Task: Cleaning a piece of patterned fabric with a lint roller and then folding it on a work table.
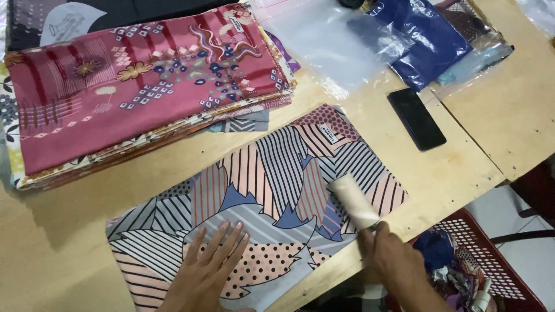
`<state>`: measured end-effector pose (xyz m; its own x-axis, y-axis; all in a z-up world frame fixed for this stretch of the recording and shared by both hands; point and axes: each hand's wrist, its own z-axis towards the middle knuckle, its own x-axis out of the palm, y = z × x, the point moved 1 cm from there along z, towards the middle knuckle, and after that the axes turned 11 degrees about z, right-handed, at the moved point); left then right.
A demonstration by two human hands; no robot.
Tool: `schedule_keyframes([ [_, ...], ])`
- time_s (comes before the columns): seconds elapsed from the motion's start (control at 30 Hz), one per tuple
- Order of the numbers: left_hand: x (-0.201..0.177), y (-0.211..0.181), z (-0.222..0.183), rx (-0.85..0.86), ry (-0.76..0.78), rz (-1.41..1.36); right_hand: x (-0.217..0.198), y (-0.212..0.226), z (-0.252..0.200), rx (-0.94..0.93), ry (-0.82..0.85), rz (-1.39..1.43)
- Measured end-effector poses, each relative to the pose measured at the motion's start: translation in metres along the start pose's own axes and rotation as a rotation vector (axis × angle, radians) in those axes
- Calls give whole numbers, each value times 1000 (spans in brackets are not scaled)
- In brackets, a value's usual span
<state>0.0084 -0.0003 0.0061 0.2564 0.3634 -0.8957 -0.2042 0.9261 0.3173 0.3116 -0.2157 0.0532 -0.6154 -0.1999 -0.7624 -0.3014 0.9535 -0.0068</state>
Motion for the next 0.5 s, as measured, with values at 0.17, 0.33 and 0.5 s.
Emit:
schedule_keyframes([
  [0.17,-7,-1,3,-4,1,32,-32,-7,-3,16,-79,89],
  [0.33,-14,3,9,6,0,69,-40,-36,25,-69,-262,116],
  [0.5,-25,3,11,-1,16,94,-31,-43,26,-120,-337,110],
])
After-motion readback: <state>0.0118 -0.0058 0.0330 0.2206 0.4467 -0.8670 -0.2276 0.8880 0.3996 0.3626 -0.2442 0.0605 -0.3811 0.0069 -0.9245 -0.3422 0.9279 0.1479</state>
